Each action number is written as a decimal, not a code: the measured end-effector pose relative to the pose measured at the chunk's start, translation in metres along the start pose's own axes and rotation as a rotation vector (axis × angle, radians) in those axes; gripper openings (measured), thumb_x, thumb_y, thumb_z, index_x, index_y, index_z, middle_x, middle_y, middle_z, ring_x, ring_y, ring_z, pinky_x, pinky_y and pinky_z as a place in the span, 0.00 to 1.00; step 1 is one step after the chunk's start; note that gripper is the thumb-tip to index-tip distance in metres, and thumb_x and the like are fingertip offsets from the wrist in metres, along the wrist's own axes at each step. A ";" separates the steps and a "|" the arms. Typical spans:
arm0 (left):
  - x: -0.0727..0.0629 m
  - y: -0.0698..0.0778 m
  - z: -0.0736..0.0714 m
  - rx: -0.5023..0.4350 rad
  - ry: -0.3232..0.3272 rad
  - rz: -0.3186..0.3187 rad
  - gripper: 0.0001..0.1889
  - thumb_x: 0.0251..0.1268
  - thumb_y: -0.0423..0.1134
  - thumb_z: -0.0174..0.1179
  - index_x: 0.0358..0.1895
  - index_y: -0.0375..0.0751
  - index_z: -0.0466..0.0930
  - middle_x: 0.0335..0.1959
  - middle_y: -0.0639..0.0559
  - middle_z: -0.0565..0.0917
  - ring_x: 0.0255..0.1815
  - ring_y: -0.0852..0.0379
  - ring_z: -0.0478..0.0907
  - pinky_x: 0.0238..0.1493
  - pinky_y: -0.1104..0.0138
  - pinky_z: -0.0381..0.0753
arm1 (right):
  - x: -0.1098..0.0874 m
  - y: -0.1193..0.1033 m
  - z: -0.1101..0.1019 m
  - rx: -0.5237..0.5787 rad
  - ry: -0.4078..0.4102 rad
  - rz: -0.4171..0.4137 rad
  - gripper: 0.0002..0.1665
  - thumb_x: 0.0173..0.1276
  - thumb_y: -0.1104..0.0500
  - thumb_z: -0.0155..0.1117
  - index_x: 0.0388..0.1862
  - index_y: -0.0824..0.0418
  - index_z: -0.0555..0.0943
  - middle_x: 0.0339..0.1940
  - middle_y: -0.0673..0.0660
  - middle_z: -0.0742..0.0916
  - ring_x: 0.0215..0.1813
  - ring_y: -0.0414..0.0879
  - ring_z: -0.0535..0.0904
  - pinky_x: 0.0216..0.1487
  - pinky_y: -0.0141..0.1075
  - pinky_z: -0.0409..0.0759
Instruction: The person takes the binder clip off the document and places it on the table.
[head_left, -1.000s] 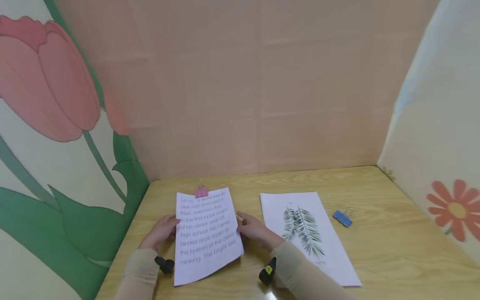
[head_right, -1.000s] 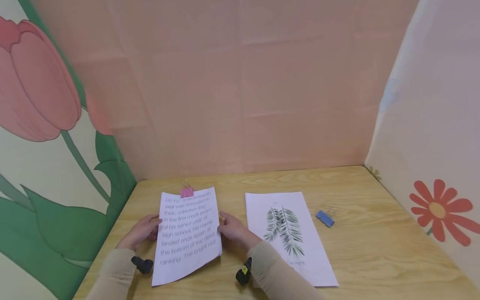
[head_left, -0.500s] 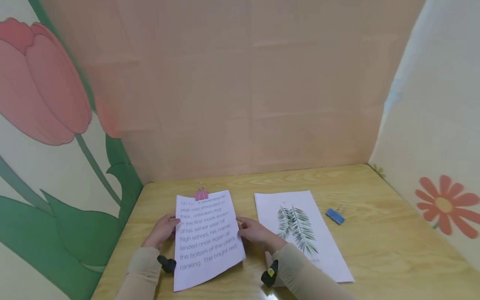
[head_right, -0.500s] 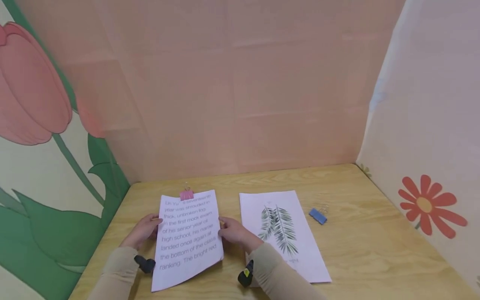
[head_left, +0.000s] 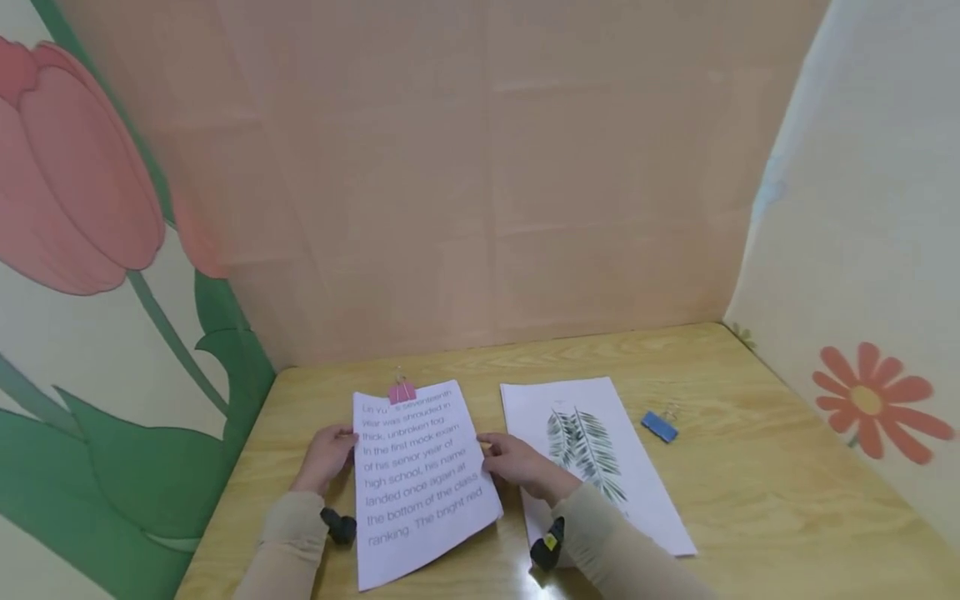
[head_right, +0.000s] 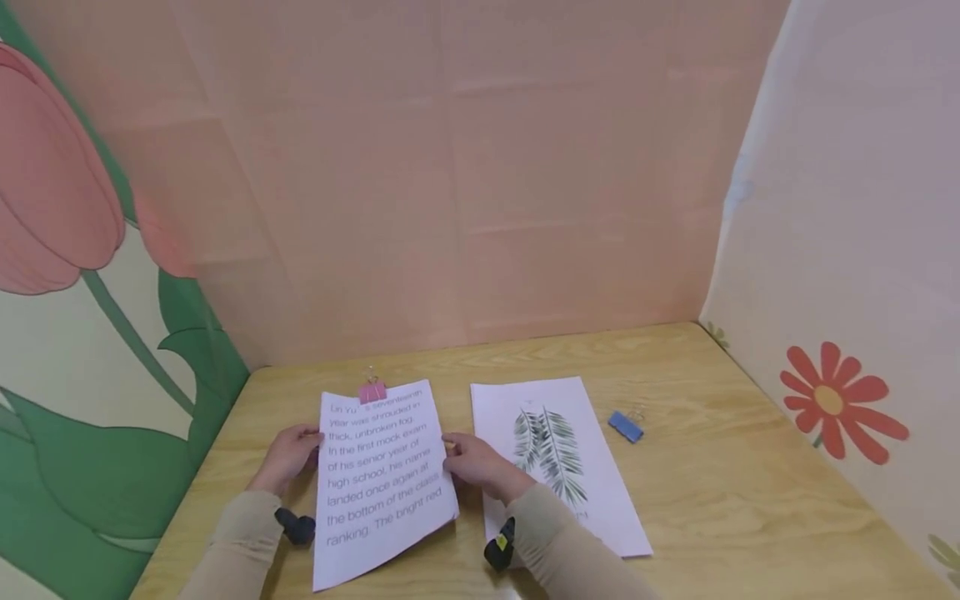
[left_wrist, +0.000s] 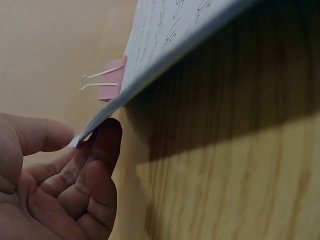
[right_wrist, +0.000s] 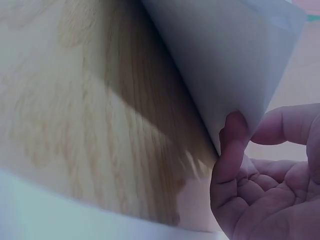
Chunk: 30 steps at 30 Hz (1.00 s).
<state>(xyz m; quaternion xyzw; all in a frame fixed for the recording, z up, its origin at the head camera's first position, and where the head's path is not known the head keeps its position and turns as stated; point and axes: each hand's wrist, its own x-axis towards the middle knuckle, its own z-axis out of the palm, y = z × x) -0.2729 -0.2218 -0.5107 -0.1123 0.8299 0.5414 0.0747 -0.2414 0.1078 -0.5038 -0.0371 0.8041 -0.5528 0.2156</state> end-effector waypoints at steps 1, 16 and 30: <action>0.000 0.001 0.001 0.001 -0.001 -0.003 0.20 0.82 0.35 0.47 0.66 0.24 0.72 0.53 0.34 0.81 0.48 0.44 0.80 0.49 0.55 0.78 | 0.000 0.000 -0.001 0.001 -0.001 0.001 0.37 0.67 0.70 0.59 0.77 0.69 0.67 0.39 0.58 0.83 0.38 0.48 0.81 0.39 0.38 0.77; 0.001 0.008 0.012 0.011 0.009 -0.015 0.22 0.80 0.34 0.48 0.70 0.25 0.68 0.56 0.32 0.80 0.53 0.42 0.79 0.55 0.50 0.76 | -0.015 0.012 -0.012 -0.002 -0.044 -0.062 0.38 0.60 0.70 0.66 0.71 0.73 0.70 0.34 0.58 0.83 0.32 0.47 0.82 0.36 0.38 0.82; 0.003 0.009 0.021 0.043 0.003 0.023 0.20 0.78 0.32 0.50 0.67 0.26 0.71 0.55 0.33 0.81 0.54 0.40 0.78 0.58 0.47 0.75 | -0.018 0.007 -0.019 -0.160 -0.008 -0.012 0.12 0.70 0.63 0.63 0.49 0.66 0.83 0.31 0.54 0.86 0.34 0.46 0.82 0.36 0.38 0.81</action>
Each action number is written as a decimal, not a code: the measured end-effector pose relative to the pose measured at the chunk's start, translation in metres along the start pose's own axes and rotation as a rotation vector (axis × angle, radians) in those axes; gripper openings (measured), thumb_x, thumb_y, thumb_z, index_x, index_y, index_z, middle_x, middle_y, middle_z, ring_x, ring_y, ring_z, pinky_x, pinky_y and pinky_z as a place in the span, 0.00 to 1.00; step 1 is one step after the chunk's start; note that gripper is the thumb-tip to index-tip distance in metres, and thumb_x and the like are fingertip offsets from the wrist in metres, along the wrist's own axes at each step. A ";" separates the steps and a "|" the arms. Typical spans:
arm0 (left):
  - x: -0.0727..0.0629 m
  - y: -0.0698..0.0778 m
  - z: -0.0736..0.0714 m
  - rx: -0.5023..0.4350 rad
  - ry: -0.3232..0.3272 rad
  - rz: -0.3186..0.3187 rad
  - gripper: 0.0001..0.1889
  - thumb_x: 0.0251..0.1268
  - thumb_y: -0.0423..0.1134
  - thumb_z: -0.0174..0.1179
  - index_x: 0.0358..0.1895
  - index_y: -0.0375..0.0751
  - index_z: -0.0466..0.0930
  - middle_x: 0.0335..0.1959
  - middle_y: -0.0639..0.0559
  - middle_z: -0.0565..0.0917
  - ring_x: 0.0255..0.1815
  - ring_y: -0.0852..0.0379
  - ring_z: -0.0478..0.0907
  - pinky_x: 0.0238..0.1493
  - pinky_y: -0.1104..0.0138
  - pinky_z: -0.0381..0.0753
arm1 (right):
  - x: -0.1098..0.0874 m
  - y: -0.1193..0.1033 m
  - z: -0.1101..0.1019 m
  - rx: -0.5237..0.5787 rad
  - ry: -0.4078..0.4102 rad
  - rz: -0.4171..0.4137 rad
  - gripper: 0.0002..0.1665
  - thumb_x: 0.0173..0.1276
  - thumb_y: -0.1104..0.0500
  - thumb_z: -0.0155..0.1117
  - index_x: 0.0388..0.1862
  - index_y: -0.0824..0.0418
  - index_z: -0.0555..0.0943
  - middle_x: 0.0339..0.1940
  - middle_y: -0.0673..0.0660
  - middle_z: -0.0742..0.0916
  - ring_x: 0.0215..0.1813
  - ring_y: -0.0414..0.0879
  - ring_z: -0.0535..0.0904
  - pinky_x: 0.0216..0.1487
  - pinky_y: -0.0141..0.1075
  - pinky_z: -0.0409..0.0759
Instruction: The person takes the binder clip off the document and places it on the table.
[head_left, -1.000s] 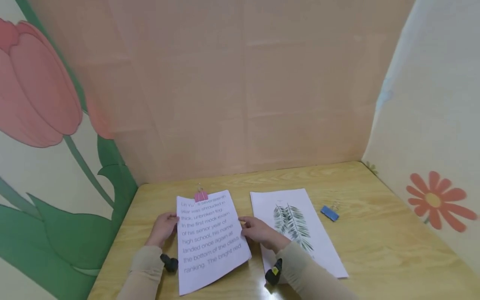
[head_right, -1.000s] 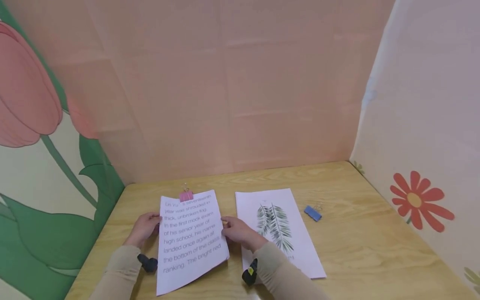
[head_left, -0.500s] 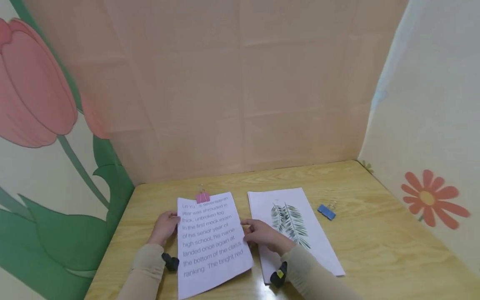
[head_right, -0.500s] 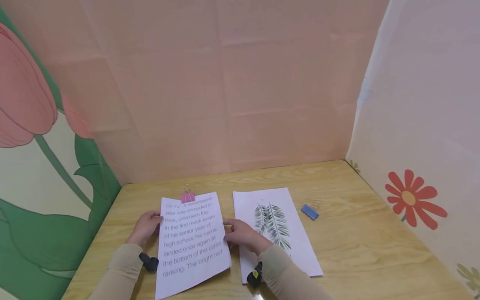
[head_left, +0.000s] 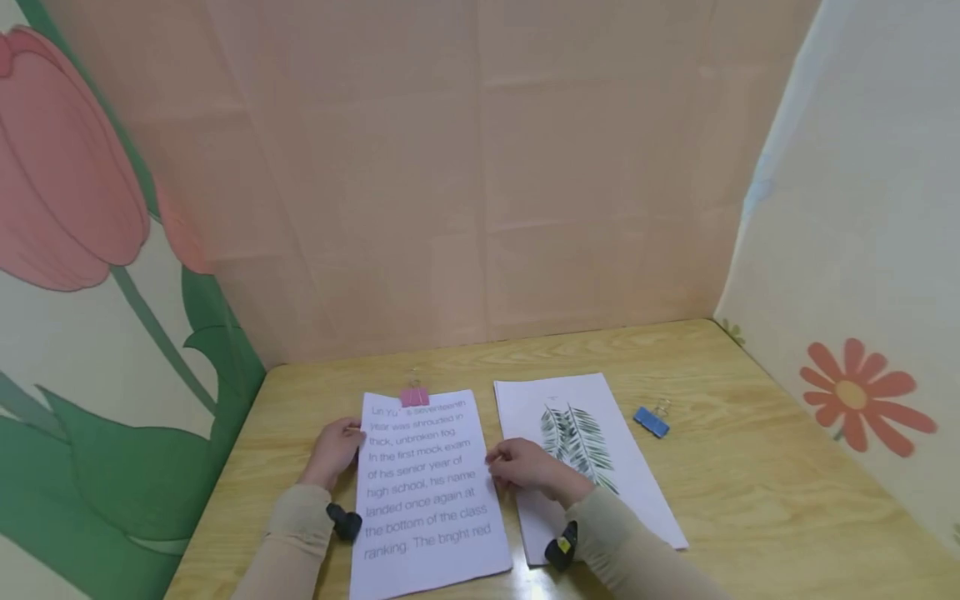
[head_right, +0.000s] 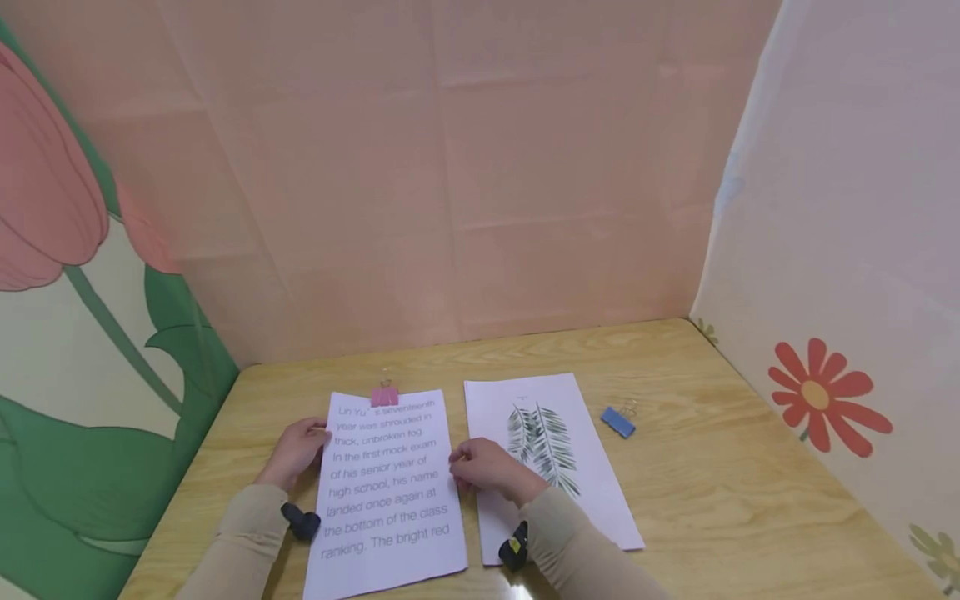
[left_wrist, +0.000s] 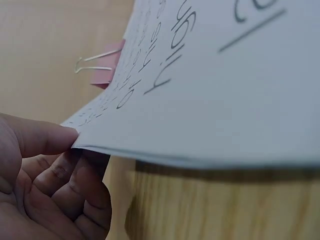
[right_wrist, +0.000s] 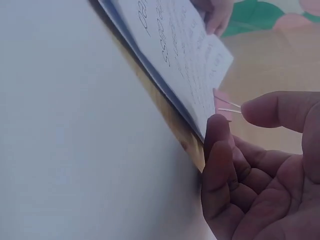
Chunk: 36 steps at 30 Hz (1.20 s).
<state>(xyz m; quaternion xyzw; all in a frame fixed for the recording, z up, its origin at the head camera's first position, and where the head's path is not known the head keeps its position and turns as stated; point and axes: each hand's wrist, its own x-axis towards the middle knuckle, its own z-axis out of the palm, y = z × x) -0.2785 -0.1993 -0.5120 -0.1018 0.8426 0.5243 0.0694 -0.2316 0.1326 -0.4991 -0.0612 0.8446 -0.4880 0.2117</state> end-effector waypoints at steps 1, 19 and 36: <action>0.000 0.000 0.000 0.001 -0.002 -0.007 0.20 0.78 0.32 0.50 0.67 0.27 0.72 0.54 0.34 0.81 0.54 0.41 0.79 0.57 0.48 0.75 | 0.002 0.000 0.000 -0.011 0.002 0.001 0.11 0.70 0.62 0.63 0.49 0.66 0.83 0.31 0.54 0.86 0.34 0.46 0.82 0.37 0.38 0.81; -0.003 -0.007 0.003 -0.034 0.060 0.005 0.07 0.77 0.30 0.51 0.50 0.33 0.77 0.45 0.40 0.83 0.43 0.48 0.79 0.44 0.57 0.77 | 0.027 -0.016 0.003 -0.077 0.062 -0.087 0.16 0.71 0.61 0.63 0.54 0.67 0.82 0.32 0.55 0.84 0.31 0.47 0.81 0.32 0.37 0.77; -0.006 -0.005 0.008 -0.068 0.097 0.067 0.06 0.76 0.30 0.53 0.48 0.34 0.78 0.43 0.40 0.85 0.40 0.49 0.81 0.43 0.59 0.80 | 0.041 -0.036 0.004 -0.231 0.186 -0.180 0.16 0.72 0.60 0.63 0.55 0.64 0.83 0.43 0.55 0.86 0.43 0.48 0.80 0.42 0.41 0.81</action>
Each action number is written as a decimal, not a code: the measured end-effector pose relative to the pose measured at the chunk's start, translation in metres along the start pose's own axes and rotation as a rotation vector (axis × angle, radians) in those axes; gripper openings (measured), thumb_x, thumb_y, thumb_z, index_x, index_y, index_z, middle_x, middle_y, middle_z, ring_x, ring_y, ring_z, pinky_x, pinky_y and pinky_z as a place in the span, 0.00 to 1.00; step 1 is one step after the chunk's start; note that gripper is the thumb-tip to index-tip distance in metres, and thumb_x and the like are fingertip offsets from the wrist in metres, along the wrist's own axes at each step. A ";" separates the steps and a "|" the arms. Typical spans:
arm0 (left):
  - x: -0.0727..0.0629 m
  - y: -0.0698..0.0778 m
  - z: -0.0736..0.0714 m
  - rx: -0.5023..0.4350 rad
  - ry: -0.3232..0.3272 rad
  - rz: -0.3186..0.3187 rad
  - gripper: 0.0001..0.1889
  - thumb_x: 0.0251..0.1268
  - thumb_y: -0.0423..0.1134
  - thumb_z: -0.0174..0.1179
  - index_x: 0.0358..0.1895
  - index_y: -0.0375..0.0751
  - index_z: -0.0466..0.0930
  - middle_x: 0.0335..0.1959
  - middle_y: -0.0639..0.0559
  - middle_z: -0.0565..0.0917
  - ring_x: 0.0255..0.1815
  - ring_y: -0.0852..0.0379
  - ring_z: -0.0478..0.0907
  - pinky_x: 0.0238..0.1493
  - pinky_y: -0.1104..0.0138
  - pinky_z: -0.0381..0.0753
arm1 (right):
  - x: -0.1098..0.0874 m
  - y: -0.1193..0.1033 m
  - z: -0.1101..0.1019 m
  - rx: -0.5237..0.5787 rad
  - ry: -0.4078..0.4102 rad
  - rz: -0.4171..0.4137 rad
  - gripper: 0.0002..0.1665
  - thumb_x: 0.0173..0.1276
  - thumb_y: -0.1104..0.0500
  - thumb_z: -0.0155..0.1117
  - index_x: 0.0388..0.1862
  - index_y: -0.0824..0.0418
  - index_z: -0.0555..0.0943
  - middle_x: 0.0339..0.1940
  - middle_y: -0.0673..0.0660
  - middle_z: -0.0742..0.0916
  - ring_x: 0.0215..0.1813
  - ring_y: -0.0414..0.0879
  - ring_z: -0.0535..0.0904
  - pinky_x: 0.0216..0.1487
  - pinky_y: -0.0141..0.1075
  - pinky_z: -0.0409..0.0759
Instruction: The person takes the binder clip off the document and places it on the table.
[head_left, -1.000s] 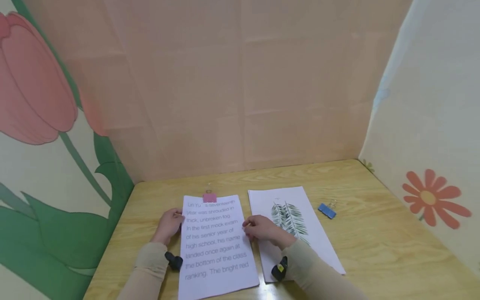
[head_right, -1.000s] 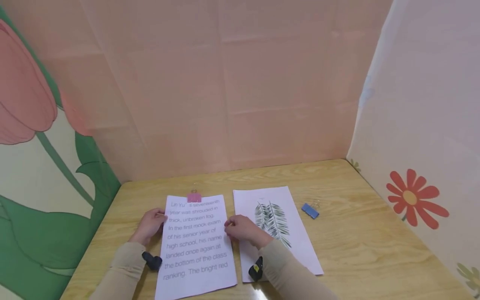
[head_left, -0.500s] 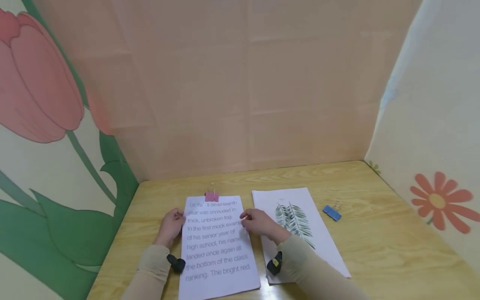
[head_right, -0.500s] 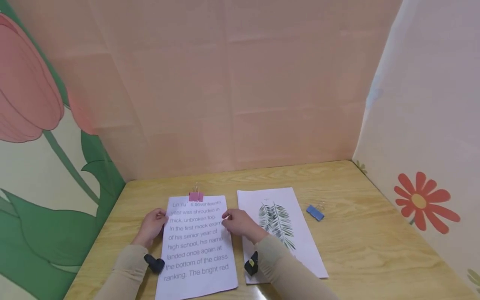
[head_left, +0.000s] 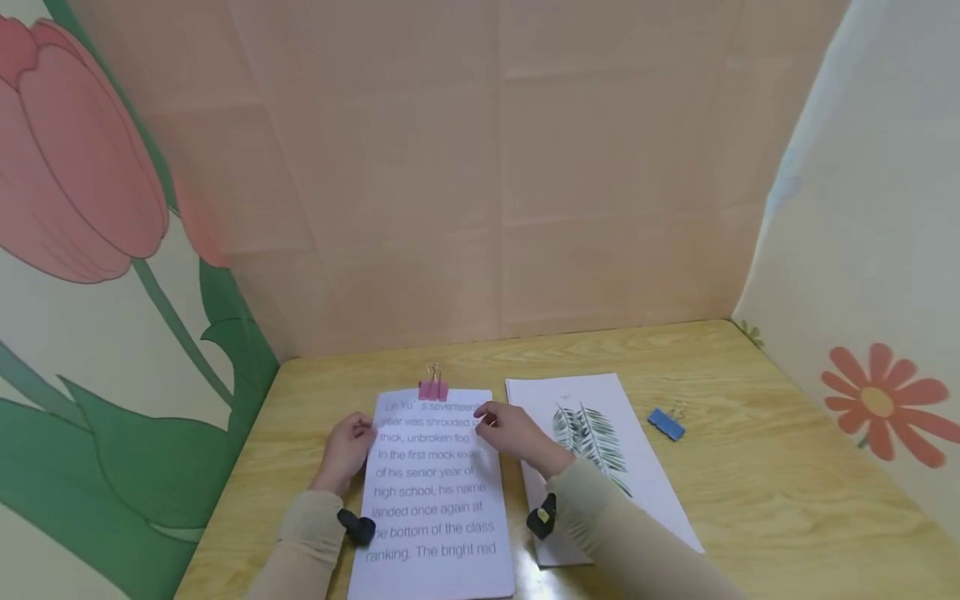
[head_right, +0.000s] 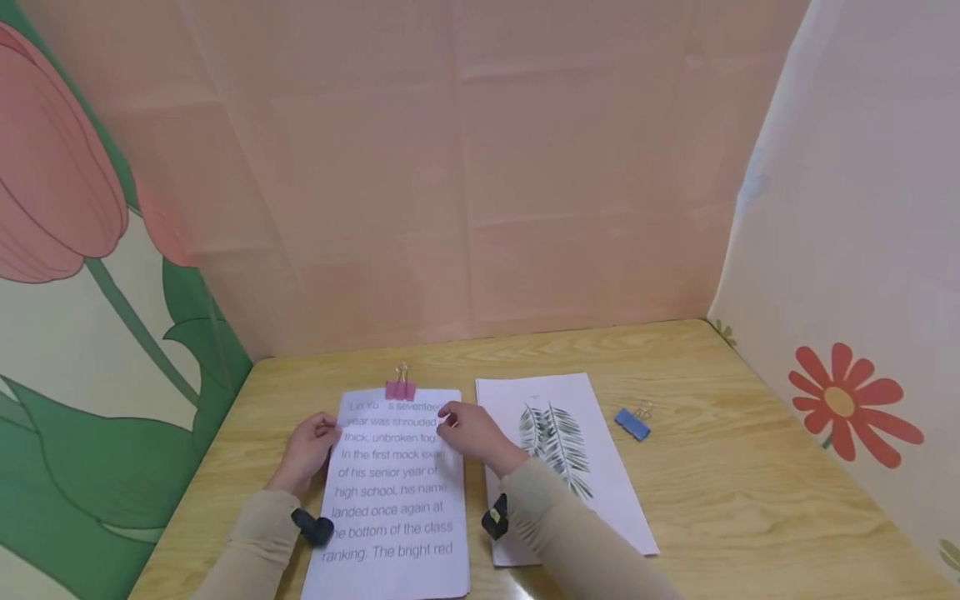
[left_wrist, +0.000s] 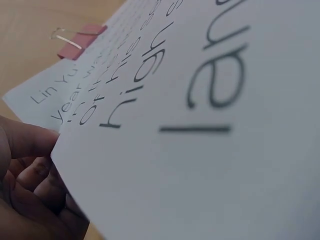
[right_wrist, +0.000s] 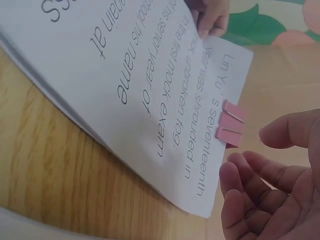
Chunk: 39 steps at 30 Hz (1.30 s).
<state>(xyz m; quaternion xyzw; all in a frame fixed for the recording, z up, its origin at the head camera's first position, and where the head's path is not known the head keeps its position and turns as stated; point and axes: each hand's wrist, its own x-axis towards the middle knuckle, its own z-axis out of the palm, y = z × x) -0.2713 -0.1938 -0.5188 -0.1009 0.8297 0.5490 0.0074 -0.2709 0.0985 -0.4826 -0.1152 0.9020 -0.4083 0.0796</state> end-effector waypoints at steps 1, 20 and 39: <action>0.000 0.000 0.001 -0.004 -0.002 0.003 0.06 0.76 0.30 0.53 0.48 0.34 0.78 0.43 0.40 0.85 0.40 0.49 0.81 0.42 0.60 0.79 | -0.001 -0.001 0.000 0.002 0.001 -0.004 0.16 0.72 0.60 0.63 0.56 0.65 0.83 0.42 0.55 0.86 0.43 0.48 0.80 0.42 0.41 0.81; -0.005 0.003 0.015 -0.024 -0.020 0.031 0.05 0.77 0.30 0.53 0.46 0.38 0.78 0.38 0.45 0.85 0.36 0.50 0.82 0.39 0.61 0.79 | 0.014 -0.024 -0.008 -0.020 0.134 -0.139 0.32 0.76 0.58 0.61 0.74 0.70 0.69 0.72 0.70 0.75 0.72 0.66 0.71 0.72 0.58 0.67; -0.010 0.007 0.017 -0.069 -0.063 0.072 0.04 0.77 0.30 0.54 0.45 0.37 0.79 0.37 0.46 0.86 0.35 0.51 0.82 0.39 0.61 0.79 | 0.018 -0.031 -0.007 0.008 0.125 -0.198 0.30 0.80 0.55 0.55 0.76 0.67 0.70 0.73 0.67 0.75 0.75 0.65 0.67 0.74 0.57 0.63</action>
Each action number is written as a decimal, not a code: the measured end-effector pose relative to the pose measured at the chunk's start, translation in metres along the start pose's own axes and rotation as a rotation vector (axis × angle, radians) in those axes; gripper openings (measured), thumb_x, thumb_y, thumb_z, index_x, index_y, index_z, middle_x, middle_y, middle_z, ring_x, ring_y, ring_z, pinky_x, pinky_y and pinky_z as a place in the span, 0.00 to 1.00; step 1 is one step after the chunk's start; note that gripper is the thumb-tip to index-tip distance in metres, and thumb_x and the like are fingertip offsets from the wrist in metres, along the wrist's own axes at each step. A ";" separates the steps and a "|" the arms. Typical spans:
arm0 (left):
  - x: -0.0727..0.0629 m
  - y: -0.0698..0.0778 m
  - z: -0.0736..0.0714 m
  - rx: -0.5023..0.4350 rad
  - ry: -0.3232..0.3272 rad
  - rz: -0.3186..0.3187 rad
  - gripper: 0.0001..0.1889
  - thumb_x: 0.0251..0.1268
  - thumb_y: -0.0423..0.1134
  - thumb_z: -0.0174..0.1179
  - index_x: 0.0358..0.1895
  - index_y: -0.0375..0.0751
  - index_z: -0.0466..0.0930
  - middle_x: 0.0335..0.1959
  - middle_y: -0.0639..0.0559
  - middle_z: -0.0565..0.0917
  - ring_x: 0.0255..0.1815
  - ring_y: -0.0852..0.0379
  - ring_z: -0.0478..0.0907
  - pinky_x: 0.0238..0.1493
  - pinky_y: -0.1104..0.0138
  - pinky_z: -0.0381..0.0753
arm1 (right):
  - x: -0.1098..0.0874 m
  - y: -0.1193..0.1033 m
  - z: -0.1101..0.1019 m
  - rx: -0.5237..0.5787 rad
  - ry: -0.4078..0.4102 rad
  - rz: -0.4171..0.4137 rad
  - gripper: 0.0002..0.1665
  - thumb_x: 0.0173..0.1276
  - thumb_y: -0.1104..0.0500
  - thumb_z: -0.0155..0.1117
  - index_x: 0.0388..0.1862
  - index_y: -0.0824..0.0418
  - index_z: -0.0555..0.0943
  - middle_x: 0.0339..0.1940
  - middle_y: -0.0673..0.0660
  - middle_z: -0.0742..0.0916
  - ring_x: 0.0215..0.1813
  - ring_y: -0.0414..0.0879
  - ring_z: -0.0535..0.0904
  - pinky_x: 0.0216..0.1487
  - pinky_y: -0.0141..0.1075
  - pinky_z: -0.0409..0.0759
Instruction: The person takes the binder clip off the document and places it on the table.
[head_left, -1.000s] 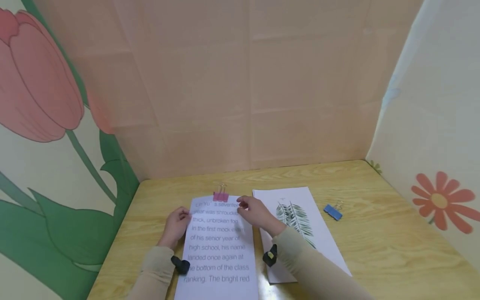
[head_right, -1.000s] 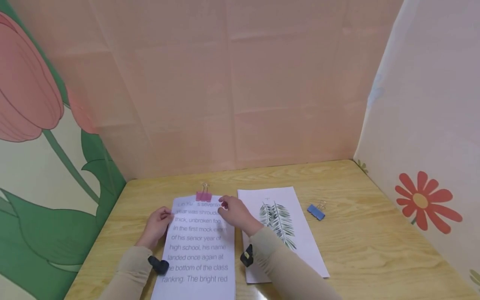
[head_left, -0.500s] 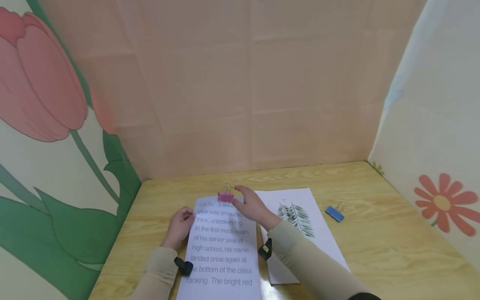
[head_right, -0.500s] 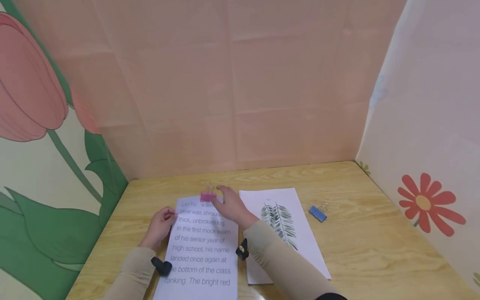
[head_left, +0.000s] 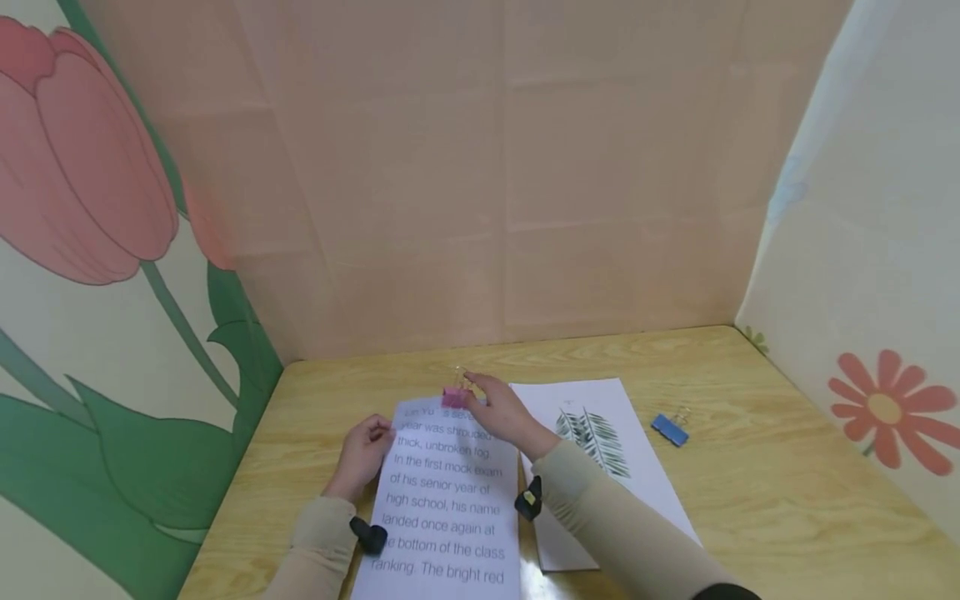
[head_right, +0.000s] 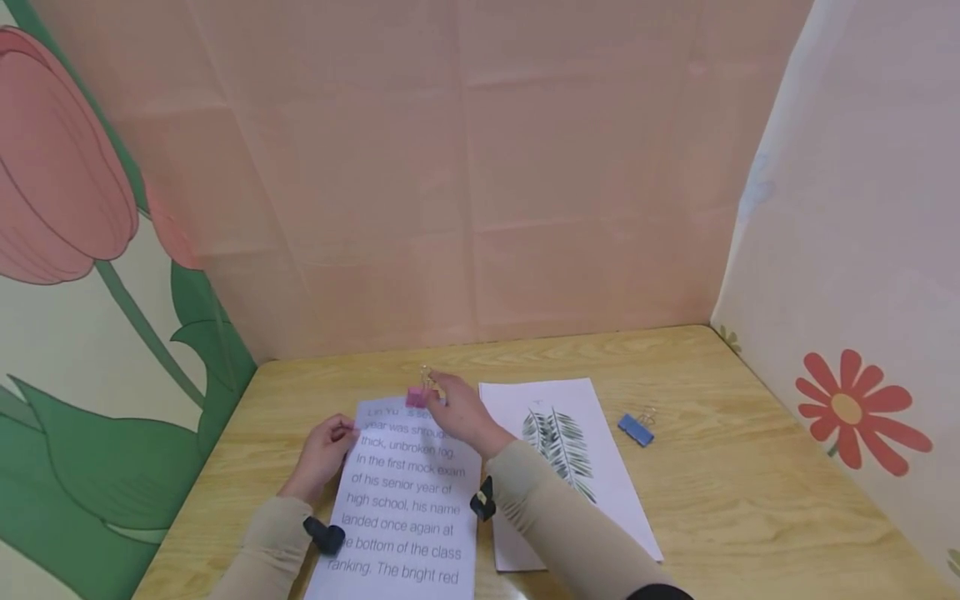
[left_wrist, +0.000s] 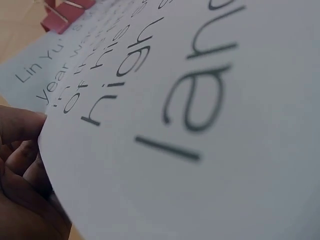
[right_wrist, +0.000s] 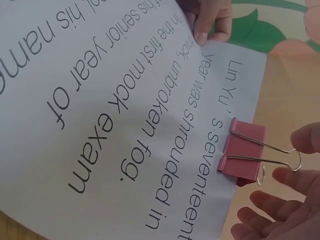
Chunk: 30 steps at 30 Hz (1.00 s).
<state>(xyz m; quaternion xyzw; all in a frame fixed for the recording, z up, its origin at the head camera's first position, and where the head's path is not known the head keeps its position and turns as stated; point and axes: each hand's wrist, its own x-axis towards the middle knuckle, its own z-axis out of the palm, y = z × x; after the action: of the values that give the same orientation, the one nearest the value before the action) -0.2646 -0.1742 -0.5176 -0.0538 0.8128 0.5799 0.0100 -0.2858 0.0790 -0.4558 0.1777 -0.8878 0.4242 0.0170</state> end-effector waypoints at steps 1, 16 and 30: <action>0.000 0.000 0.000 -0.001 -0.001 -0.008 0.04 0.77 0.30 0.54 0.46 0.38 0.79 0.37 0.46 0.86 0.35 0.51 0.82 0.40 0.61 0.79 | 0.000 0.000 0.000 0.003 -0.006 -0.011 0.29 0.81 0.55 0.54 0.75 0.67 0.71 0.73 0.67 0.75 0.75 0.65 0.67 0.75 0.57 0.62; 0.002 -0.003 -0.004 0.004 -0.003 -0.017 0.05 0.76 0.30 0.54 0.46 0.37 0.79 0.38 0.46 0.86 0.37 0.50 0.82 0.41 0.60 0.79 | -0.004 0.009 -0.004 0.045 -0.146 -0.152 0.22 0.81 0.58 0.55 0.70 0.63 0.78 0.82 0.66 0.62 0.78 0.66 0.62 0.75 0.62 0.58; 0.002 -0.005 -0.003 0.000 -0.019 0.009 0.05 0.76 0.28 0.54 0.46 0.36 0.79 0.37 0.47 0.86 0.35 0.51 0.81 0.40 0.62 0.78 | -0.003 0.014 -0.007 0.298 -0.141 0.021 0.43 0.73 0.55 0.69 0.82 0.61 0.61 0.73 0.63 0.75 0.68 0.61 0.77 0.66 0.55 0.75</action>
<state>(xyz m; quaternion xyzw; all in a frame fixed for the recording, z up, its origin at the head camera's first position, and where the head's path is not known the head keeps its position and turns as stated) -0.2656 -0.1783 -0.5216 -0.0448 0.8130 0.5803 0.0151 -0.2880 0.0936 -0.4624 0.1983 -0.8158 0.5378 -0.0763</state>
